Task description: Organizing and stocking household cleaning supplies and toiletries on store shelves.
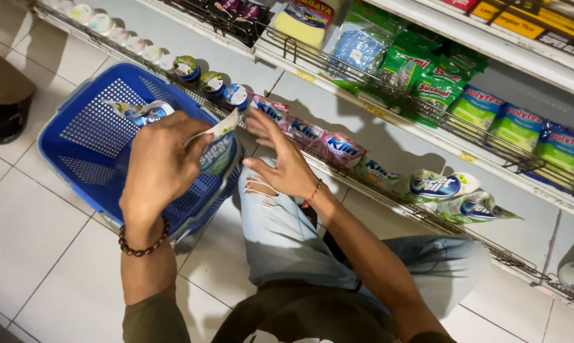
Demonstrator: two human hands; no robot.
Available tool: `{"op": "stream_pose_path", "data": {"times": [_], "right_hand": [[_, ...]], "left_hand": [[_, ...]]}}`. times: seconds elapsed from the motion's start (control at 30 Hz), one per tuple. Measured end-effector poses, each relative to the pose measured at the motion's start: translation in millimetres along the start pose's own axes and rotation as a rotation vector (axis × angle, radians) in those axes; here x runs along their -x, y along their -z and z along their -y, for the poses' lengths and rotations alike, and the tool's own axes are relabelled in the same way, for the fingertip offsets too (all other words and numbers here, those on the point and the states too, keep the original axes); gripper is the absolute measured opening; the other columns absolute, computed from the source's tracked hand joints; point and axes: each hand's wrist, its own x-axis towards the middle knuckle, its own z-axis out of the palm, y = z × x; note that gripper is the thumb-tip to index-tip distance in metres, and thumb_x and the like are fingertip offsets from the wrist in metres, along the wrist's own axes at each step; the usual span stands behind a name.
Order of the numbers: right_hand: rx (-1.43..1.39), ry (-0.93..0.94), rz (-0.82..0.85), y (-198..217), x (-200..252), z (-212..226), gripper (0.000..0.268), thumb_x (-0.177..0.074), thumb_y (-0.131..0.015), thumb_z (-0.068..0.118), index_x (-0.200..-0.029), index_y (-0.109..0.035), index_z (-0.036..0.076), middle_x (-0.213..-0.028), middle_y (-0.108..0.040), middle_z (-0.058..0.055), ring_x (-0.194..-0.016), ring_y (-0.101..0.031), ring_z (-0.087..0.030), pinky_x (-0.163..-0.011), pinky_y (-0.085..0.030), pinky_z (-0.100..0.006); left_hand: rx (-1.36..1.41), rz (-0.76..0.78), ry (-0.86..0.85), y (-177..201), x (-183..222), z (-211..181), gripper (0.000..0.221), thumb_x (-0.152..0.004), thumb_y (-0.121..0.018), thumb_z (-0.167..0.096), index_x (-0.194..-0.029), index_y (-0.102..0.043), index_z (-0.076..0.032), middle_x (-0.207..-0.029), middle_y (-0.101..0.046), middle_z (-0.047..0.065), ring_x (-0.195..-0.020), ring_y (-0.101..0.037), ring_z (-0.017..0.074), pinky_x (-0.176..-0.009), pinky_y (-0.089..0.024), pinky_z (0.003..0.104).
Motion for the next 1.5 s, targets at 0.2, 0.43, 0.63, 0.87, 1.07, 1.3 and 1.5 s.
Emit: {"op": "stream_pose_path", "data": {"times": [0.2, 0.43, 0.63, 0.87, 1.07, 1.3, 1.5], "right_hand": [[-0.048, 0.046, -0.047, 15.3, 11.2, -30.8, 0.063, -0.099, -0.077, 0.011, -0.151, -0.045, 0.003, -0.144, -0.059, -0.015, -0.136, -0.057, -0.024, -0.118, -0.046, -0.041], [-0.300, -0.052, -0.239, 44.1, 57.3, -49.9, 0.036, -0.100, -0.073, 0.005, -0.133, -0.060, -0.002, -0.122, -0.071, -0.008, -0.114, -0.066, -0.014, -0.101, -0.055, -0.032], [-0.404, -0.068, -0.508, 73.9, 94.4, -60.7, 0.033, -0.101, -0.070, 0.006, -0.131, -0.060, -0.002, -0.119, -0.073, -0.009, -0.105, -0.070, -0.014, -0.092, -0.059, -0.031], [-0.294, -0.277, -0.606, 119.0, 149.7, -38.9, 0.035, -0.097, -0.071, 0.008, -0.129, -0.062, 0.000, -0.113, -0.075, -0.008, -0.100, -0.072, -0.015, -0.085, -0.061, -0.031], [-0.101, -0.225, -0.662, 165.1, 225.3, -20.4, 0.042, -0.095, -0.076, 0.003, -0.133, -0.060, 0.000, -0.114, -0.072, -0.004, -0.102, -0.068, -0.012, -0.087, -0.058, -0.029], [0.664, -0.341, -0.734, 186.5, 263.6, 70.2, 0.027, -0.086, -0.081, 0.005, -0.112, -0.072, 0.000, -0.105, -0.076, -0.010, -0.083, -0.071, -0.017, -0.071, -0.056, -0.029], [0.865, -0.476, -0.661, 183.6, 283.1, 102.3, 0.015, -0.085, -0.077, 0.006, -0.100, -0.076, 0.005, -0.099, -0.075, -0.011, -0.082, -0.072, -0.028, -0.067, -0.057, -0.037]], "left_hand": [[0.179, 0.005, -0.119, -6.7, -15.9, -34.1, 0.014, -0.090, -0.075, -0.003, -0.103, -0.076, 0.001, -0.082, -0.065, 0.015, -0.060, -0.062, 0.0268, -0.055, -0.045, 0.037], [0.491, 0.063, -0.203, -66.9, -32.5, -36.9, 0.015, -0.092, -0.076, -0.004, -0.107, -0.075, 0.001, -0.091, -0.074, 0.009, -0.075, -0.069, 0.0125, -0.065, -0.051, 0.027], [0.992, 0.108, -0.018, -186.5, -13.0, -23.7, 0.041, -0.091, -0.076, -0.006, -0.129, -0.062, 0.003, -0.113, -0.074, 0.009, -0.101, -0.067, 0.0083, -0.088, -0.056, 0.026], [0.901, 0.289, 0.063, -247.7, -1.1, -68.0, 0.020, -0.093, -0.076, -0.012, -0.107, -0.076, 0.002, -0.090, -0.080, 0.007, -0.076, -0.070, 0.0076, -0.066, -0.056, 0.027], [0.805, 0.347, -0.050, -302.5, 15.8, -96.0, 0.019, -0.094, -0.075, -0.014, -0.108, -0.079, -0.003, -0.087, -0.080, 0.012, -0.069, -0.068, 0.0096, -0.063, -0.054, 0.028], [0.636, 0.549, -0.205, -332.2, 39.8, -148.4, 0.025, -0.094, -0.074, -0.024, -0.111, -0.075, -0.006, -0.083, -0.070, 0.023, -0.069, -0.067, 0.0359, -0.063, -0.049, 0.042], [0.771, 0.637, -0.305, -373.2, 57.7, -184.3, 0.023, -0.093, -0.072, -0.024, -0.106, -0.075, -0.005, -0.083, -0.069, 0.021, -0.070, -0.066, 0.0372, -0.062, -0.049, 0.043]]}}
